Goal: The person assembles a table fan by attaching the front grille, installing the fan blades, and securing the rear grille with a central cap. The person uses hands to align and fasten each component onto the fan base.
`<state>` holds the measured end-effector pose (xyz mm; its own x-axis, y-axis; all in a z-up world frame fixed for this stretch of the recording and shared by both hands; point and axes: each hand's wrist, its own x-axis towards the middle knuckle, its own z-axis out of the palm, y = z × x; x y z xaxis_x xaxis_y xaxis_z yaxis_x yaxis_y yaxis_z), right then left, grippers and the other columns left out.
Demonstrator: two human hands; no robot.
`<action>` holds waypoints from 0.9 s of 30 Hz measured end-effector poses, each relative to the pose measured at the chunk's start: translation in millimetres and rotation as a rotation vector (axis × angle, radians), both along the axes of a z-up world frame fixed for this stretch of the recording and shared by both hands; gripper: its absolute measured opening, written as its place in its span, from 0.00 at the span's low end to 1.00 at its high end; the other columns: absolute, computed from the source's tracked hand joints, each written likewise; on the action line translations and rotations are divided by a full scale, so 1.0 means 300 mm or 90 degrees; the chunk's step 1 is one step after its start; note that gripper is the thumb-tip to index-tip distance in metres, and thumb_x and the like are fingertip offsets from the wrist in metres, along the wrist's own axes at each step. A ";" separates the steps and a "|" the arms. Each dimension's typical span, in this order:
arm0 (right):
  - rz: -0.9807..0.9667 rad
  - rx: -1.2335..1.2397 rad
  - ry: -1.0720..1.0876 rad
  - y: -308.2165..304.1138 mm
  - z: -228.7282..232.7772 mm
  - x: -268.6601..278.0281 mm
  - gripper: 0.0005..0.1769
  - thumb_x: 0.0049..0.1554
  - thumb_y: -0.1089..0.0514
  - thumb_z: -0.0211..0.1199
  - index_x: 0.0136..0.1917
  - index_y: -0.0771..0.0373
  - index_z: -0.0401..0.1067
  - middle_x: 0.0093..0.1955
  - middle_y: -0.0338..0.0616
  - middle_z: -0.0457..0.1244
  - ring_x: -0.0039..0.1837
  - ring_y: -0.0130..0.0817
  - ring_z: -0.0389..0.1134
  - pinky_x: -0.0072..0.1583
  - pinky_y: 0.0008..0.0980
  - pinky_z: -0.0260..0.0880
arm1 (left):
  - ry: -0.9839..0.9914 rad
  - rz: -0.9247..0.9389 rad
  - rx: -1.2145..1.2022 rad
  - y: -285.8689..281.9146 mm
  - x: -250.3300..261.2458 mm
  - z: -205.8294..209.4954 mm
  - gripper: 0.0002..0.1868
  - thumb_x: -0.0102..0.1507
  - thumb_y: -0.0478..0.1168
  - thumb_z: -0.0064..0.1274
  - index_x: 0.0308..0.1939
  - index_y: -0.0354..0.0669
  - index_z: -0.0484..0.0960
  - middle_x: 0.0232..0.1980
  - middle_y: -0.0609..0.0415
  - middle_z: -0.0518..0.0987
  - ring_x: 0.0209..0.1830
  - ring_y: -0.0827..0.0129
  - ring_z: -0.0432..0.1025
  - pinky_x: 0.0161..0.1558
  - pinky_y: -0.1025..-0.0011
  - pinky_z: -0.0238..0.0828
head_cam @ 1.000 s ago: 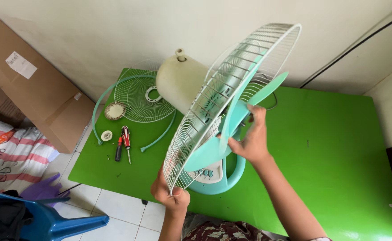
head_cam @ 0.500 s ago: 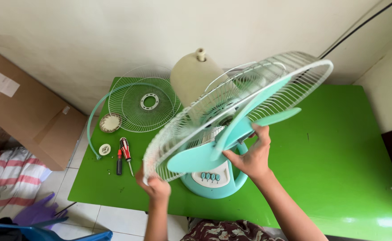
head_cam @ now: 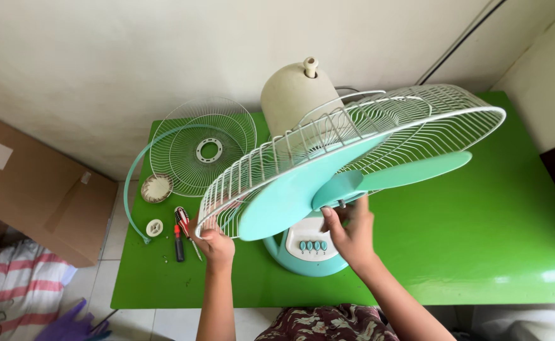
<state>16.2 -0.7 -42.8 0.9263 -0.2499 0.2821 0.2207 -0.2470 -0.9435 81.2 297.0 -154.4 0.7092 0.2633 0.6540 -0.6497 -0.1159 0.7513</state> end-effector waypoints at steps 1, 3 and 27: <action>0.029 -0.004 -0.012 0.013 0.001 -0.007 0.20 0.61 0.63 0.57 0.63 0.69 0.54 0.31 0.44 0.69 0.32 0.32 0.73 0.37 0.30 0.70 | 0.010 0.009 -0.009 0.004 0.000 -0.005 0.48 0.68 0.74 0.35 0.54 0.24 0.77 0.47 0.48 0.80 0.44 0.68 0.74 0.49 0.69 0.73; 0.059 -0.019 -0.016 0.021 0.002 -0.014 0.14 0.66 0.62 0.51 0.62 0.68 0.55 0.29 0.44 0.68 0.30 0.33 0.72 0.38 0.30 0.69 | 0.032 0.026 -0.024 0.014 0.008 -0.024 0.47 0.69 0.74 0.35 0.56 0.25 0.75 0.50 0.46 0.78 0.47 0.66 0.73 0.51 0.67 0.71; 0.048 -0.241 -0.002 -0.159 0.080 -0.011 0.11 0.60 0.57 0.63 0.49 0.67 0.68 0.26 0.46 0.67 0.25 0.28 0.67 0.28 0.32 0.65 | 0.038 0.029 -0.049 0.002 -0.012 -0.008 0.45 0.73 0.71 0.30 0.67 0.27 0.65 0.62 0.42 0.76 0.60 0.58 0.73 0.62 0.60 0.72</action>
